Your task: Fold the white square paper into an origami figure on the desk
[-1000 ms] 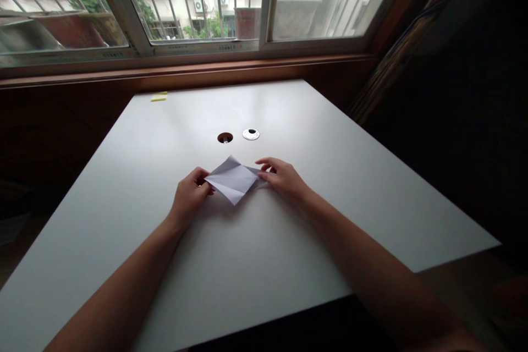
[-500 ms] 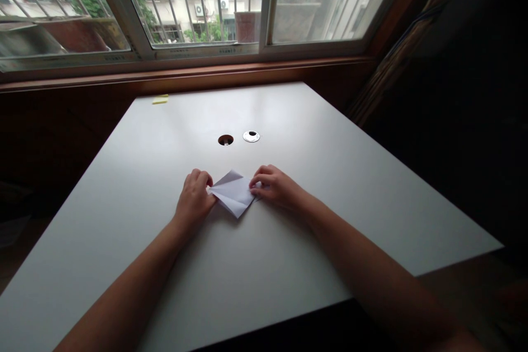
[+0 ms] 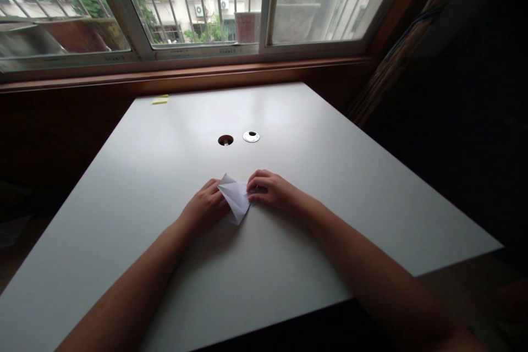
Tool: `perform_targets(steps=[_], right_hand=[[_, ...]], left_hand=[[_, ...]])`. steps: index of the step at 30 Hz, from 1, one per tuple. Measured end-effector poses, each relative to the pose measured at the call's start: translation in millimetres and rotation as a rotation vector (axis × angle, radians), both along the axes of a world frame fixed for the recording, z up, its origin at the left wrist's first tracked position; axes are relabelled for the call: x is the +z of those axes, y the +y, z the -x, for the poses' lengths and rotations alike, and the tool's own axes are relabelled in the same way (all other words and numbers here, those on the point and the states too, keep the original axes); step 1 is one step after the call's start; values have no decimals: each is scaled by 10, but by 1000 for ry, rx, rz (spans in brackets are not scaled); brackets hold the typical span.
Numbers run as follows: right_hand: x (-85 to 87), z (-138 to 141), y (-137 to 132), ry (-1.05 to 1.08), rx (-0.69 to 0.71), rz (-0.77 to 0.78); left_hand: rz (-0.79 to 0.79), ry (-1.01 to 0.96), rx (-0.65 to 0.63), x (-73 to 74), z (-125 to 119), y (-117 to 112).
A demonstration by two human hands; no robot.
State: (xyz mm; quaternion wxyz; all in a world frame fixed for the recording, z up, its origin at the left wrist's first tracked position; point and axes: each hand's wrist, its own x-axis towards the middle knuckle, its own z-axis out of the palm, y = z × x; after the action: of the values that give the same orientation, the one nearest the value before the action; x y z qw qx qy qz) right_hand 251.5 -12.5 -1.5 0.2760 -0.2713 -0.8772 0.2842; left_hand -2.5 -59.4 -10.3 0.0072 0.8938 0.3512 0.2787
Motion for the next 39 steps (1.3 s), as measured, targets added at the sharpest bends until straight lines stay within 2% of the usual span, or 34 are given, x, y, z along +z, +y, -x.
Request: perform_targets(steps=[6, 13, 18, 21, 25, 29, 33, 36, 39], right_hand=[[-15, -6, 8, 8, 36, -45], [-1, 0, 7, 33, 49, -36], [4, -22, 16, 44, 62, -27], [-4, -37, 30, 25, 47, -57], [-17, -42, 43, 10, 32, -98], [-30, -44, 46, -5, 13, -107], [-41, -69, 64, -27, -5, -120], [-41, -97, 83, -50, -5, -111], [-37, -121, 94, -57, -20, -76]], left_hand=[[49, -19, -43, -67, 1, 2], [146, 36, -52, -11, 21, -25], [278, 54, -92, -1, 34, -36], [238, 50, -82, -33, 33, -34], [182, -12, -45, -78, 31, -51], [232, -136, 3, -78, 14, -90], [271, -194, -10, -64, 5, -92], [250, -107, -22, -51, 12, -60], [284, 27, -108, -10, 10, -41]])
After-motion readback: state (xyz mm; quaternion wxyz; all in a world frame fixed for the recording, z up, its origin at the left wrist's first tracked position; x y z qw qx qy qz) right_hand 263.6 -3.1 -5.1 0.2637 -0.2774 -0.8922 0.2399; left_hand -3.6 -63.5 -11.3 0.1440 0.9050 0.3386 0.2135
